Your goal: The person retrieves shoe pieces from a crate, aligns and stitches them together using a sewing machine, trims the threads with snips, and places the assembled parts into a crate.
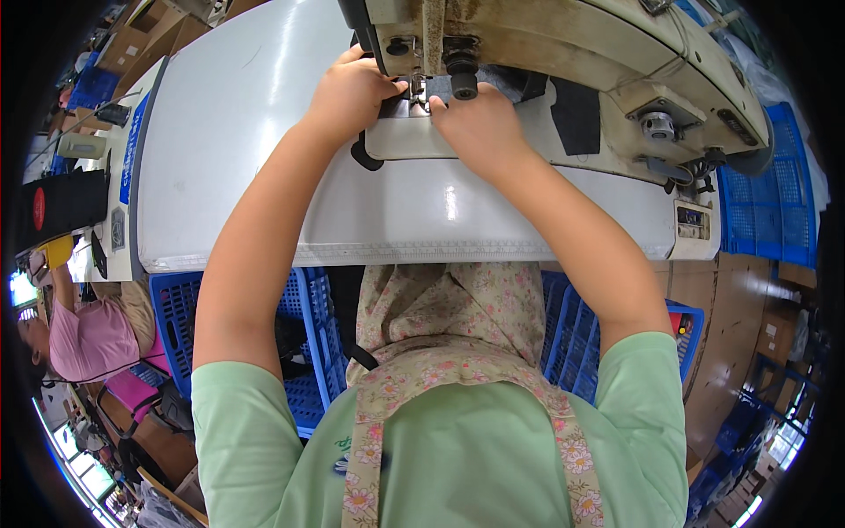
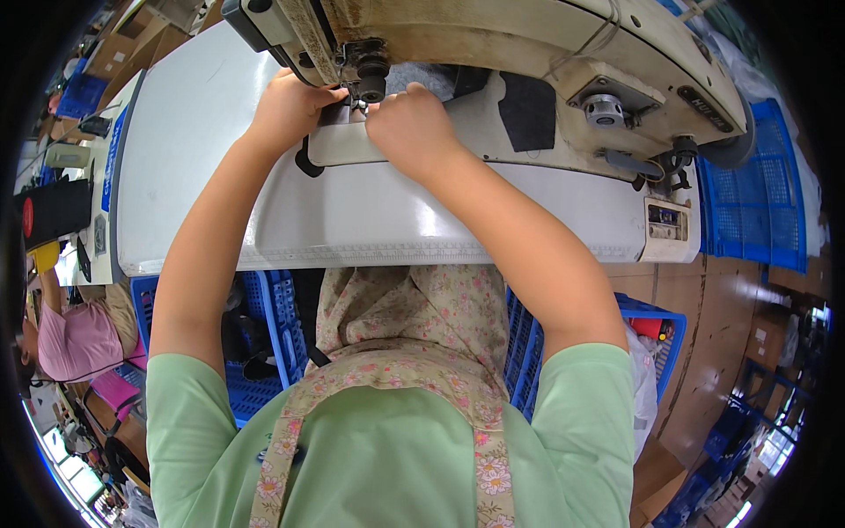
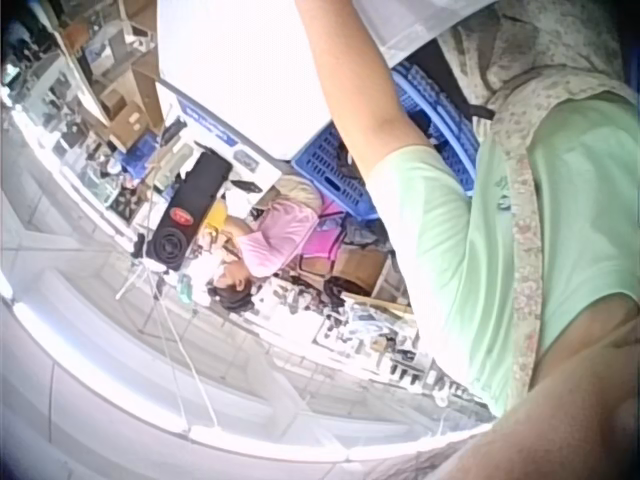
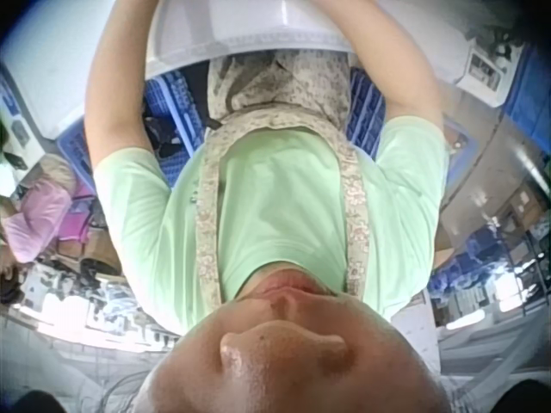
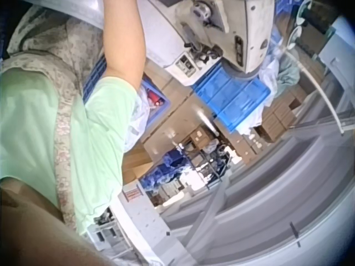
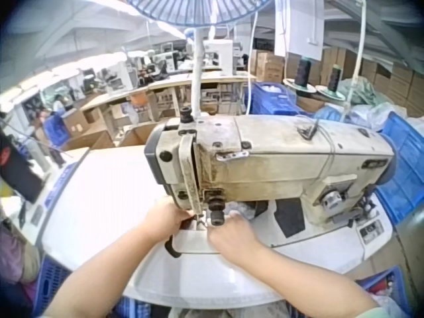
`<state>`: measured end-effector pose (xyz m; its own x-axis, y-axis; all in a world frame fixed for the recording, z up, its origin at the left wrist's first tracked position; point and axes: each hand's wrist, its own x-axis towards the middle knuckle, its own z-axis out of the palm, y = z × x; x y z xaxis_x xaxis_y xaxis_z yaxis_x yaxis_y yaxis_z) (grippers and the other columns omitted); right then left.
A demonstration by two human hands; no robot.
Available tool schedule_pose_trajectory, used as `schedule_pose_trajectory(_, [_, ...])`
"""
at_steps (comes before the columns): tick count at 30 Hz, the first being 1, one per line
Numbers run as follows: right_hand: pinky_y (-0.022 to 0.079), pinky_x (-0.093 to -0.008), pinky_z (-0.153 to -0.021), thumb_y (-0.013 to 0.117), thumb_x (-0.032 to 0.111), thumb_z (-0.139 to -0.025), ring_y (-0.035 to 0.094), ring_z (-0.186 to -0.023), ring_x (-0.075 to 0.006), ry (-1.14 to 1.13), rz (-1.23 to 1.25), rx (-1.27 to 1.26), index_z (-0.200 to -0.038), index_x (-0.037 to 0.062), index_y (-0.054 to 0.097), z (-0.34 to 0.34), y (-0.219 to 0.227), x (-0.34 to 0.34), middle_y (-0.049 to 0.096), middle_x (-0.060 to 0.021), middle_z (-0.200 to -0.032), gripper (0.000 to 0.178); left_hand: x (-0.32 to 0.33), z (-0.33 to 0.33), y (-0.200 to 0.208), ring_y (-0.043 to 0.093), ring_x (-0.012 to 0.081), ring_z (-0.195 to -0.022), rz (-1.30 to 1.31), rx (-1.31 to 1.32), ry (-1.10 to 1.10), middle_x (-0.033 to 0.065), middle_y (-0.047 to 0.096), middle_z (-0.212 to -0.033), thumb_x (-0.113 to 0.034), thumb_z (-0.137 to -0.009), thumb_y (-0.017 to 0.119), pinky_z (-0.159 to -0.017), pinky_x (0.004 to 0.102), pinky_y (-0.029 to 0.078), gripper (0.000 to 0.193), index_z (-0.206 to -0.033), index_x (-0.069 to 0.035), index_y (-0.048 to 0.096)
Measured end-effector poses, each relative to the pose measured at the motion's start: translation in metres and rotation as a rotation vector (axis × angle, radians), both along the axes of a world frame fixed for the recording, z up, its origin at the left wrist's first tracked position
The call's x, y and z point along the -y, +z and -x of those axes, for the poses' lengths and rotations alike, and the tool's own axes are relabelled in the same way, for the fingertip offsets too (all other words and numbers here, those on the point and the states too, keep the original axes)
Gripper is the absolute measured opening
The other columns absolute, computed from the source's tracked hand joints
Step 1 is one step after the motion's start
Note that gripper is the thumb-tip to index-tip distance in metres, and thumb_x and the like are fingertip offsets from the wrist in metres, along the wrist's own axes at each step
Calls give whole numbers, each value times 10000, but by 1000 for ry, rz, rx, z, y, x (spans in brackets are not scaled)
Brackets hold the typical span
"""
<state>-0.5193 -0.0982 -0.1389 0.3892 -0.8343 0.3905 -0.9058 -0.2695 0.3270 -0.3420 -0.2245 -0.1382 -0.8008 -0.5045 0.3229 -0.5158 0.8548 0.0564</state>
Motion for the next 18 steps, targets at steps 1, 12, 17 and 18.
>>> schedule_pose_trajectory(1, [427, -317, -655, 587, 156, -847, 660, -679, -167, -2, 2, 1, -770, 137, 672, 0, 0, 1, 663, -4, -664, 116, 1, 1, 1, 552, 177, -1076, -6, -6, 3, -86, 692, -977, -145, -846, 657, -909, 261, 479, 189, -961, -242, 771])
schedule_pose_trajectory(12, [446, -323, -667, 633, 137, -732, 672, -698, -172, 36, -74, 50, -728, 134, 672, 0, -4, 4, 676, -20, -688, 40, 4, 0, -3, 585, 181, -1040, 1, -65, -39, -51, 707, -950, -149, -836, 661, -910, 264, 471, 162, -937, -208, 773])
schedule_pose_trajectory(17, [441, -323, -670, 624, 127, -732, 668, -693, -176, 22, -60, 73, -738, 128, 674, -2, -6, 3, 675, -17, -698, 50, 3, 0, -3, 599, 181, -1012, 33, -113, -72, -49, 711, -933, -138, -828, 667, -907, 266, 469, 157, -927, -197, 774])
schedule_pose_trajectory(18, [439, -324, -670, 622, 123, -732, 665, -689, -179, 15, -58, 74, -740, 122, 673, -2, -6, 3, 672, -14, -694, 52, 1, 0, -2, 601, 183, -1006, 29, -112, -58, -46, 712, -927, -141, -828, 669, -904, 268, 469, 148, -918, -193, 775])
